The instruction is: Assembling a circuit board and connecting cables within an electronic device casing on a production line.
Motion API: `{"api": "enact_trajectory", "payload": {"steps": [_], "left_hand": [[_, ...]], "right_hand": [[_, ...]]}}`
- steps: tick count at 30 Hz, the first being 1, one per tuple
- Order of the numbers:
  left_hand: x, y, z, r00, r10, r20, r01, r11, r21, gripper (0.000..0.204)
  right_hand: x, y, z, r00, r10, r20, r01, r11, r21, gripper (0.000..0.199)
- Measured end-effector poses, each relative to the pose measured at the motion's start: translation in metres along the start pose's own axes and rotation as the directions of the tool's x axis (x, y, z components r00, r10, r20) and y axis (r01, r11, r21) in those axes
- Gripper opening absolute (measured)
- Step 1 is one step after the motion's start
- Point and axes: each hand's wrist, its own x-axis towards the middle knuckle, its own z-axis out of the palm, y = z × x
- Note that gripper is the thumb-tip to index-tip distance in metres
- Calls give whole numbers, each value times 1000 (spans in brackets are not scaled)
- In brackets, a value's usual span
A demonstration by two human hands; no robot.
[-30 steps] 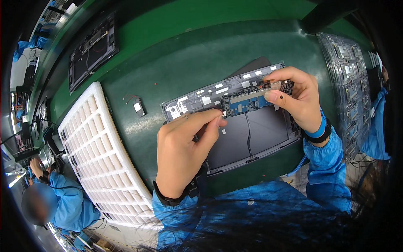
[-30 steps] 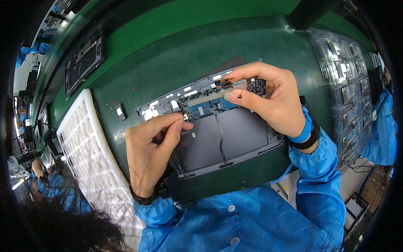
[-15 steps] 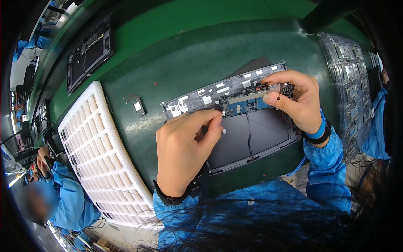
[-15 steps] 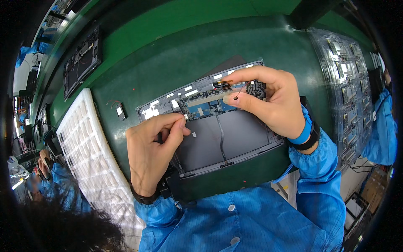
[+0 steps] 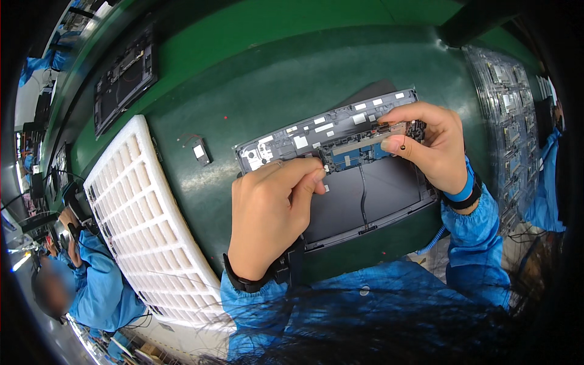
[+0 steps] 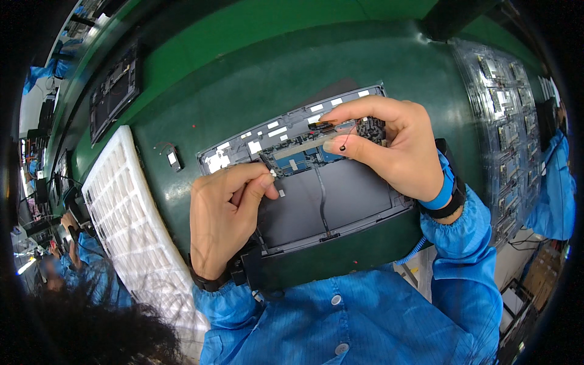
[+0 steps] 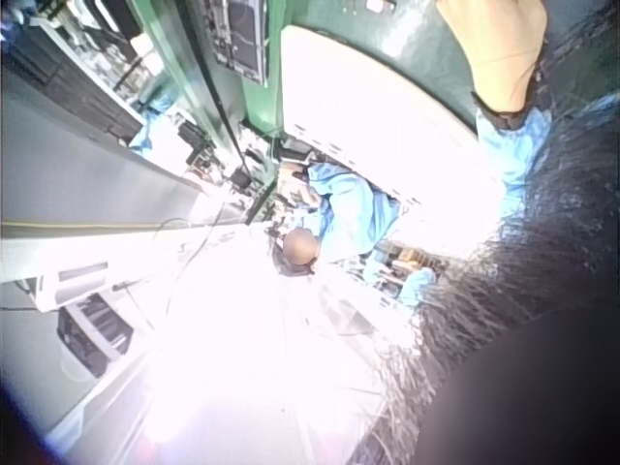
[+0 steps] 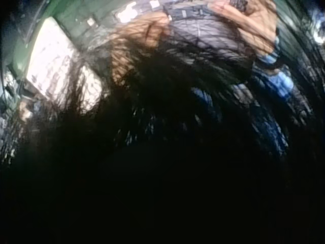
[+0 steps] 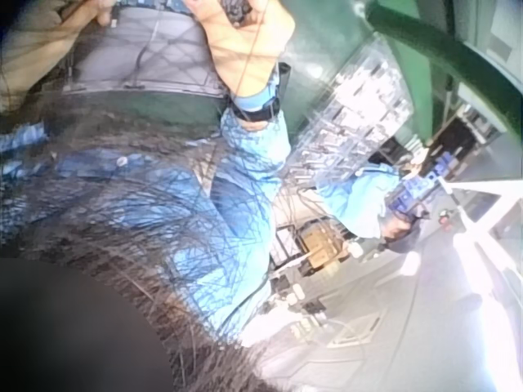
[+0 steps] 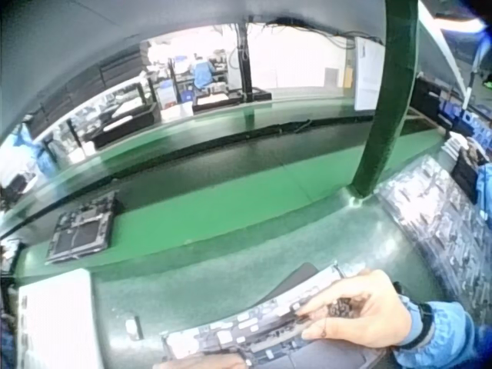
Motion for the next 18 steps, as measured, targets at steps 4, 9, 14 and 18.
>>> {"api": "enact_trajectory", "payload": {"steps": [4, 9, 14, 18], "left_hand": [[0, 1, 1, 1000, -8, -10, 8, 1000, -7, 7], [1, 3, -3, 1000, -18, 25, 16, 996, 86, 4], [1, 2, -3, 1000, -20, 22, 19, 997, 81, 5], [-2, 1, -7, 998, -56, 35, 54, 996, 66, 4]], "right_hand": [[0, -3, 1, 1000, 16, 0, -16, 1000, -20, 25], [1, 0, 3, 1000, -15, 20, 16, 1000, -27, 25], [-1, 0, 5, 1000, -15, -4, 15, 1000, -21, 25], [1, -2, 6, 1000, 18, 12, -17, 999, -31, 24]]}}
